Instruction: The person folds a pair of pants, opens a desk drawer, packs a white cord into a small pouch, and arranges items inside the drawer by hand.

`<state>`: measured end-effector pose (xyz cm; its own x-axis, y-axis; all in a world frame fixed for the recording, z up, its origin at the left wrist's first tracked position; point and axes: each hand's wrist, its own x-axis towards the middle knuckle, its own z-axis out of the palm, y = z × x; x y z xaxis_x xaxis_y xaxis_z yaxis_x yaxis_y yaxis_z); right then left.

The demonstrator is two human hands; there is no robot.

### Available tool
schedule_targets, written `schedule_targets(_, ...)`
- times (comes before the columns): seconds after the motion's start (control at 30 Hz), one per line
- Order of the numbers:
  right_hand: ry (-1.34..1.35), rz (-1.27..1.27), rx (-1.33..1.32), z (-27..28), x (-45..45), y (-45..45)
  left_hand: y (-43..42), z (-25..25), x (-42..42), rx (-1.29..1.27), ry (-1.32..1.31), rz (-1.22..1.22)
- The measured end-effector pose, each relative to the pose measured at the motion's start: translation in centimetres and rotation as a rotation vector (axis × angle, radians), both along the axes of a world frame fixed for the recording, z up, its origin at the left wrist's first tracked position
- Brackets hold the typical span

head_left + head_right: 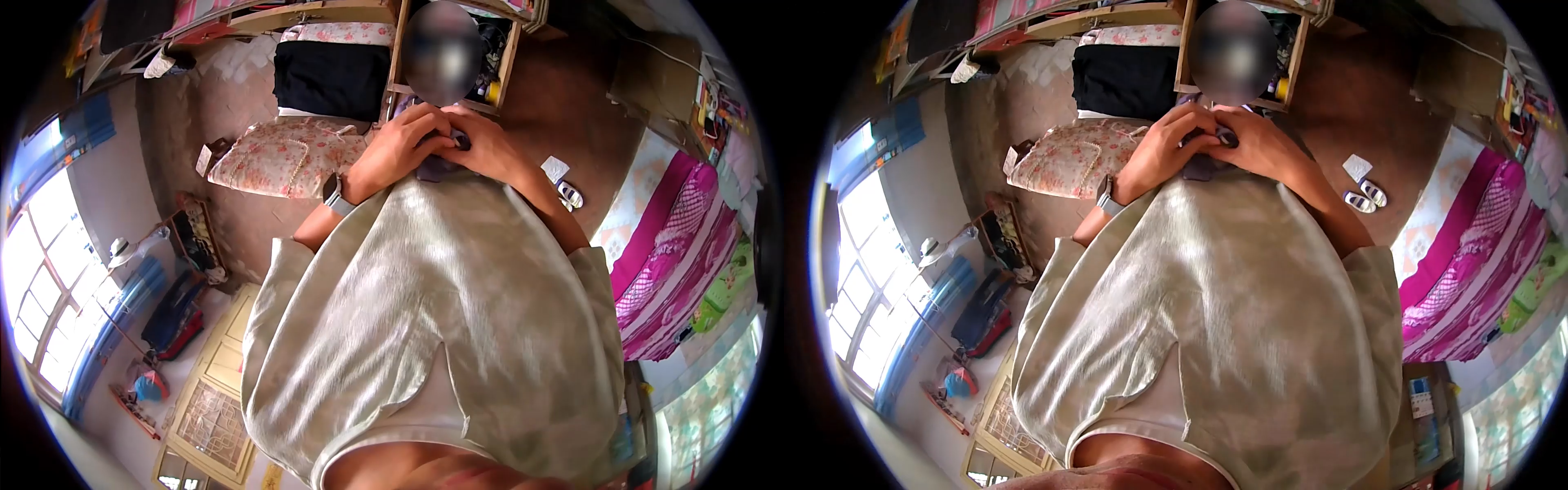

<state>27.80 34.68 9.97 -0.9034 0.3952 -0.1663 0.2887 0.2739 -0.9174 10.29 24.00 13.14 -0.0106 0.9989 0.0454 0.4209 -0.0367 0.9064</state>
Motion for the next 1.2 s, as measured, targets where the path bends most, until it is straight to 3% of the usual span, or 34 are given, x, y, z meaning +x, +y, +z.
schedule_targets(0.07,-0.058,0.045,-0.018,-0.6,-0.2,0.5,-0.6,0.2,-0.8,0.007,0.060,-0.016)
schedule_targets(0.2,0.080,-0.003,-0.199,-1.9,0.3,1.2,-2.4,-1.0,-1.7,-0.200,-0.126,0.266)
schedule_targets(0.3,0.080,-0.019,-0.195,-2.1,0.2,1.3,-3.2,-1.9,-1.4,-0.014,0.177,0.191)
schedule_targets(0.43,0.080,0.012,-0.209,-2.6,0.1,1.5,-2.6,-1.6,-2.4,0.032,0.263,0.095)
schedule_targets(0.6,-0.241,-0.136,-0.130,-3.3,-1.4,1.9,-1.5,-1.0,-3.0,0.074,0.308,0.232)
schedule_targets(0.67,-0.319,-0.042,-0.197,-4.0,-2.3,2.9,-1.2,0.6,-1.9,-0.179,-0.161,0.255)
schedule_targets(0.73,-0.274,0.189,0.005,-4.6,-2.8,3.4,-1.0,1.1,-0.9,-0.064,0.214,0.004)
schedule_targets(0.8,-0.226,0.275,0.000,-4.9,-3.1,4.4,-1.3,0.3,0.4,-0.041,0.265,-0.017)
schedule_targets(0.87,-0.422,0.416,-0.330,-3.5,-3.4,5.6,-1.1,0.5,0.9,-0.013,0.298,-0.001)
schedule_targets(1.03,-0.171,0.419,-0.405,-4.0,-2.1,6.4,-0.7,-0.4,1.5,0.054,0.338,-0.013)
schedule_targets(1.07,-0.171,0.416,-0.402,-3.9,-2.0,6.5,-0.4,-0.6,1.8,0.063,0.416,-0.078)
schedule_targets(1.13,-0.335,0.211,-0.689,-3.6,-1.8,6.6,0.7,-0.8,2.7,0.073,0.494,-0.146)
schedule_targets(1.2,-0.370,0.266,-0.657,-3.7,-2.1,6.8,2.1,-1.2,3.9,0.183,0.610,-0.259)
